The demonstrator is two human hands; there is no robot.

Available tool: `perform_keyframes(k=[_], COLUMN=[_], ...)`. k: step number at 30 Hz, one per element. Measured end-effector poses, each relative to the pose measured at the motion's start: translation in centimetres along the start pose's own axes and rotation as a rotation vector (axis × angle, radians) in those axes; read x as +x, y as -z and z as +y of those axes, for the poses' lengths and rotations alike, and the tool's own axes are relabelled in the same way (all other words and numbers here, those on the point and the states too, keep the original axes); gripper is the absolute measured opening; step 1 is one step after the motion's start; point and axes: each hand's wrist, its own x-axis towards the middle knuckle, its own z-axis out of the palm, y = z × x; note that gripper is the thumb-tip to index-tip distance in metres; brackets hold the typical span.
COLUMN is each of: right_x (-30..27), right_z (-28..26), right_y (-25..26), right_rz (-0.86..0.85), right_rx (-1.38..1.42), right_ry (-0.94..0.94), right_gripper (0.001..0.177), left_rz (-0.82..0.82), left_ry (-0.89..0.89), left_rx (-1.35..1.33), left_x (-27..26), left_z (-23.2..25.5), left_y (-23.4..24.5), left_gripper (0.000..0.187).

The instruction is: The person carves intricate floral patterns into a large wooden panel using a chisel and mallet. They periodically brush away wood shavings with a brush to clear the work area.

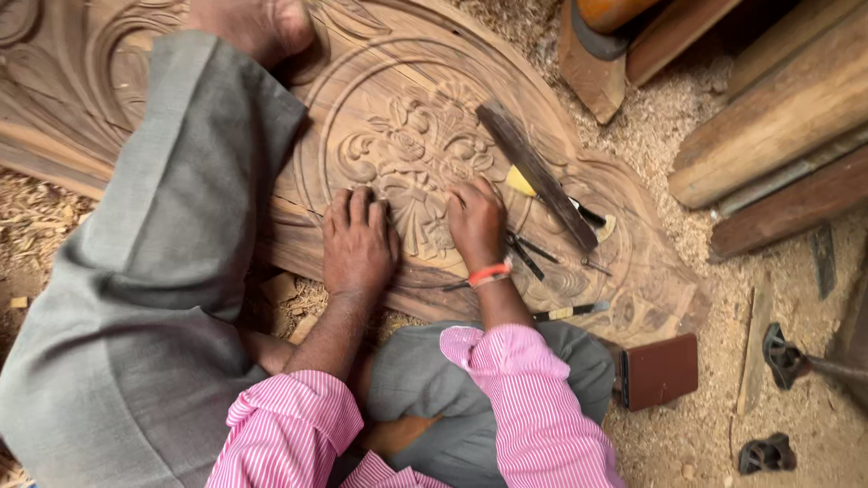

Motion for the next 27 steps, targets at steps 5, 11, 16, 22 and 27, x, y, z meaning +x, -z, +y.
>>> perform_keyframes(k=[5, 11, 16, 22, 27], right_x=[1.0, -0.2, 1.6, 0.3, 0.9], right_z=[-0.3, -0.3, -0.2, -0.9, -0.9], right_y=[0.3, 0.7, 0.0, 0.8, 0.0], right_rz=[-0.013, -0.031, -0.019, -0.028, 0.022], right_rx=[0.062, -0.04, -0.042, -0.045, -0.059], right_ry=[0.061, 0.06, 0.029, 0.042, -0.013], right_gripper=[0.015, 0.013, 0.015, 0.017, 0.011], left_rz=[-0.02, -0.03, -0.041, -0.018, 0.056], left_ry=[0.022, -0.008, 0.009, 0.001, 0.001], left_rx=[0.001, -0.015, -0.001, -0.001, -0.048], left_x=[0.0, 0.2, 0.7, 0.4, 0.3], left_z=[0.5, -0.1, 0.4, 0.0, 0.4], left_y=[0.1, -0.5, -0.5, -0.4, -0.3], left_gripper=[0.041, 0.044, 0.043, 0.043, 0.04])
